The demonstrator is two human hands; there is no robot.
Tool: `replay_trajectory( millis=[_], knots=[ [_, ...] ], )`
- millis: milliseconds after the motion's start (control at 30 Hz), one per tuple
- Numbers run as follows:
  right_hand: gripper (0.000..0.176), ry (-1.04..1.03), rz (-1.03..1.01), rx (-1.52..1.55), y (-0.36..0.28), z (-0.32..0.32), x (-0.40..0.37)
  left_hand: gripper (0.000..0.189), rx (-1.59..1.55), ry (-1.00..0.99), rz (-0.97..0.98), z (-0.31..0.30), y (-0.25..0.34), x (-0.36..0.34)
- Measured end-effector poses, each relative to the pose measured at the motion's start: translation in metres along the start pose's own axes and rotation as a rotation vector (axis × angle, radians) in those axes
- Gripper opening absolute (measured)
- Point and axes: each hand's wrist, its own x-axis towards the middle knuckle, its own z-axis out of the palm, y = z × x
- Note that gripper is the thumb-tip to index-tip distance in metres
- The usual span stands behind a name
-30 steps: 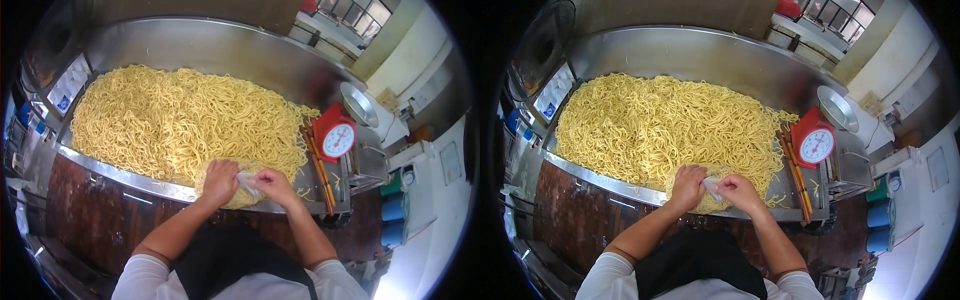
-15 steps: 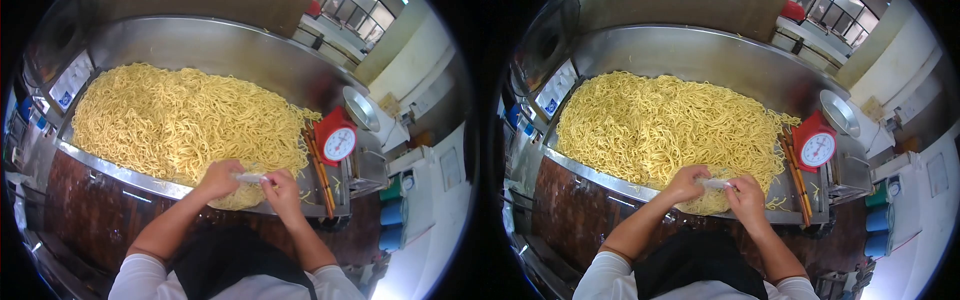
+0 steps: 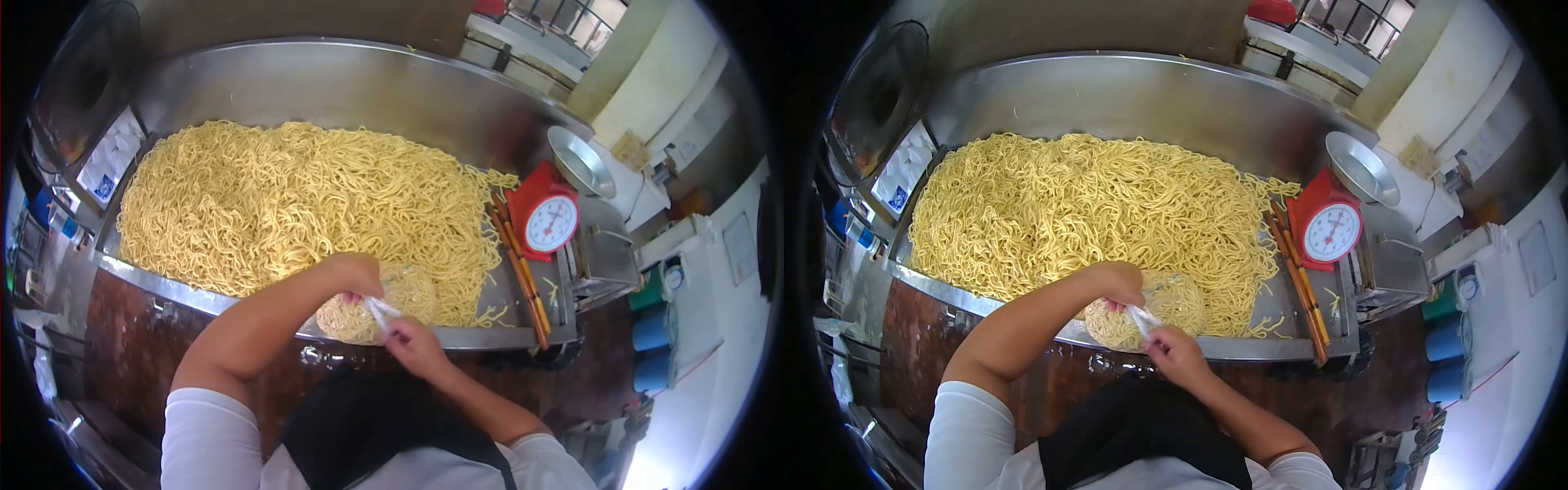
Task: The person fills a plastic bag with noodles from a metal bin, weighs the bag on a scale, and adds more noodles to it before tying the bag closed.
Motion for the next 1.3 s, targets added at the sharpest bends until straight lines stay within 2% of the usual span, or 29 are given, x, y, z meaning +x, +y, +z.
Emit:
replay_trajectory(
  millis=[33, 100, 167, 200, 233, 267, 400, 467, 500, 567, 633, 700, 767, 833, 900, 933, 1000, 1033, 1067, 1100, 1133, 1167, 1200, 1233, 1267, 1300],
  knots=[
    [0.014, 0.008, 0.002, 0.002, 0.009, -0.002, 0.002, 0.028, -0.048, -0.008, -0.001, 0.004, -0.004, 0.004],
    [0.017, 0.046, 0.444, 0.567, 0.027, -0.007, 0.015, 0.026, -0.095, -0.016, -0.002, 0.009, -0.006, 0.003],
    [0.019, 0.058, 0.402, 0.569, 0.030, -0.009, 0.033, 0.029, 0.020, 0.140, 0.104, 0.014, -0.007, -0.003],
    [0.019, 0.023, 0.372, 0.415, 0.028, -0.012, 0.043, 0.029, 0.027, 0.139, 0.101, 0.020, -0.009, -0.004],
    [0.019, -0.011, 0.339, 0.261, 0.026, -0.013, 0.052, 0.029, 0.101, 0.333, 0.139, 0.028, -0.010, -0.006],
    [0.016, 0.053, 0.156, 0.027, 0.028, -0.011, 0.059, 0.028, 0.176, 0.526, 0.178, 0.034, -0.011, -0.008],
    [0.014, 0.089, 0.101, -0.110, 0.013, -0.008, 0.064, 0.030, 0.142, 0.674, 0.160, 0.041, -0.018, -0.012],
    [0.012, 0.106, -0.132, -0.278, -0.014, -0.007, 0.047, 0.025, -0.594, 0.135, 0.006, 0.025, -0.033, -0.008],
    [0.012, 0.095, -0.135, -0.276, -0.022, -0.002, 0.041, 0.025, -0.603, 0.138, 0.000, 0.021, -0.037, -0.007],
    [0.010, 0.035, -0.335, -0.301, -0.033, 0.014, 0.029, 0.027, -0.805, -0.139, -0.031, 0.019, -0.039, -0.005],
    [0.009, 0.016, -0.302, -0.284, -0.030, 0.031, 0.023, 0.031, -0.804, -0.116, -0.047, 0.025, -0.035, 0.002],
    [0.009, 0.006, -0.263, -0.262, -0.026, 0.032, 0.022, 0.037, -0.984, -0.144, -0.079, 0.028, -0.031, 0.003],
    [0.011, -0.060, -0.164, -0.203, -0.027, 0.024, 0.022, 0.040, -0.965, -0.155, -0.096, 0.026, -0.031, 0.000],
    [0.011, -0.056, -0.150, -0.188, -0.021, 0.017, 0.018, 0.043, -0.940, -0.168, -0.102, 0.020, -0.023, -0.004],
    [0.010, -0.065, -0.144, -0.184, -0.018, 0.007, 0.018, 0.042, -0.522, -0.223, -0.107, 0.010, -0.012, -0.009],
    [0.011, -0.103, -0.111, -0.126, -0.018, 0.001, 0.018, 0.042, -0.523, -0.222, -0.100, 0.008, -0.013, -0.003],
    [0.012, -0.142, -0.075, -0.069, -0.010, -0.008, 0.021, 0.037, -0.208, -0.157, -0.017, 0.006, -0.016, 0.008],
    [0.013, -0.062, 0.078, 0.066, 0.004, -0.010, 0.026, 0.037, -0.208, -0.157, -0.015, 0.007, -0.011, 0.004],
    [0.014, 0.019, 0.228, 0.202, 0.017, -0.012, 0.033, 0.031, 0.017, 0.076, 0.056, 0.007, -0.003, -0.006],
    [0.014, 0.024, 0.226, 0.203, 0.028, -0.013, 0.043, 0.027, 0.244, 0.308, 0.129, 0.010, 0.003, -0.012],
    [0.014, 0.037, 0.273, 0.224, 0.038, -0.014, 0.055, 0.027, 0.252, 0.305, 0.134, 0.018, 0.005, -0.014],
    [0.015, 0.052, 0.322, 0.247, 0.038, -0.017, 0.064, 0.024, 0.295, 0.464, 0.151, 0.028, 0.008, -0.015],
    [0.015, 0.063, 0.325, 0.249, 0.037, -0.019, 0.070, 0.023, 0.335, 0.625, 0.168, 0.037, 0.011, -0.016],
    [0.014, 0.112, 0.254, 0.127, 0.029, -0.018, 0.078, 0.023, 0.343, 0.621, 0.174, 0.044, 0.007, -0.017],
    [0.014, 0.157, 0.184, 0.006, 0.025, -0.016, 0.084, 0.024, 0.373, 0.731, 0.278, 0.051, -0.001, -0.020],
    [0.014, 0.159, 0.189, 0.015, 0.024, -0.014, 0.090, 0.025, 0.401, 0.837, 0.380, 0.056, -0.008, -0.021]
  ],
)
